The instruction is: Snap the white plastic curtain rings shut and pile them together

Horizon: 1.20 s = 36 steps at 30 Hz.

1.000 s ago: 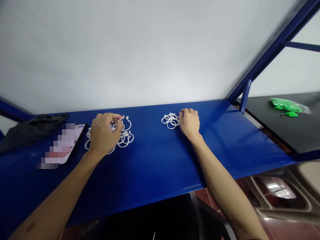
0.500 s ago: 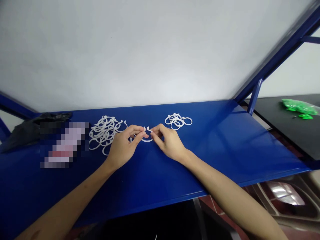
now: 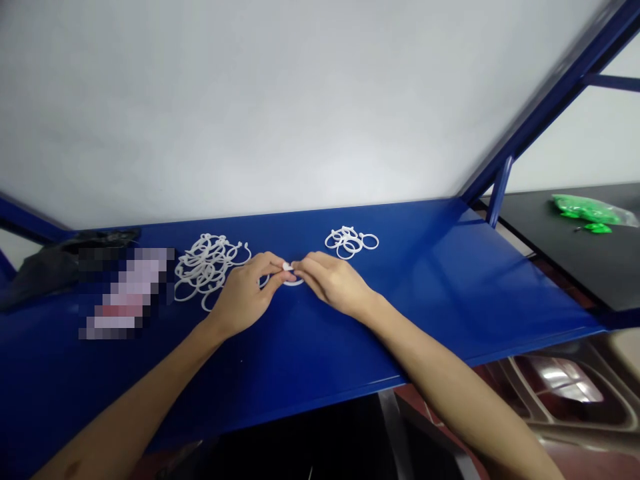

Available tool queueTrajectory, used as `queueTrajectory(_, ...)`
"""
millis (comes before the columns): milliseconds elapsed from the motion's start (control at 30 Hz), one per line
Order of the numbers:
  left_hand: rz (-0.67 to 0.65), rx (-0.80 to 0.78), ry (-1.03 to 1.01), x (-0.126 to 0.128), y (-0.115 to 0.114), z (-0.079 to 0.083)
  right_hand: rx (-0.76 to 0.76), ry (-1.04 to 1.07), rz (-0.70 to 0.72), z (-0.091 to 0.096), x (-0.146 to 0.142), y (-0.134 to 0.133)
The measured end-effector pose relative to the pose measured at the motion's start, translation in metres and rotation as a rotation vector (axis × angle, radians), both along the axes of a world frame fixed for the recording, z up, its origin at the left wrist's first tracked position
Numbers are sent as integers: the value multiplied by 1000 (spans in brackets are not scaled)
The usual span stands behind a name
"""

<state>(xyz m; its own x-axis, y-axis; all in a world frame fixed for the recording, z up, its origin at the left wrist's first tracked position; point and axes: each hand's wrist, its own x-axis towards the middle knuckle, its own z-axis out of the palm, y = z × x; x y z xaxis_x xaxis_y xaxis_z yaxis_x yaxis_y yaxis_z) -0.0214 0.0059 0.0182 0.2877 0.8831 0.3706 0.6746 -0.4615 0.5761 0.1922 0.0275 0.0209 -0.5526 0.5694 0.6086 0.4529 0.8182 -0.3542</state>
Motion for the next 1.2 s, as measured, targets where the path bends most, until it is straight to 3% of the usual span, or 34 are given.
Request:
queueTrajectory(100, 54, 44, 214, -19, 14, -4, 39, 104, -371, 3, 17, 21)
queueTrajectory(200, 130, 22, 451, -40, 23, -4, -28, 144, -737, -3, 48, 47)
queueTrajectory(333, 138, -95, 604, -53, 27, -1, -166, 56, -878, -23, 84, 74)
queueTrajectory(533, 155, -64, 518, -53, 31, -5, -194, -61, -771, -38, 91, 84)
queueTrajectory(867, 176, -4, 378, -51, 29, 5, 15, 39, -762, -27, 79, 74)
queueTrajectory(967, 164, -17, 352, -48, 27, 8, 12, 18, -599, -24, 61, 62)
queueTrajectory(1200, 102, -37, 371, -33, 21, 4, -170, -171, -13, -19, 4, 23)
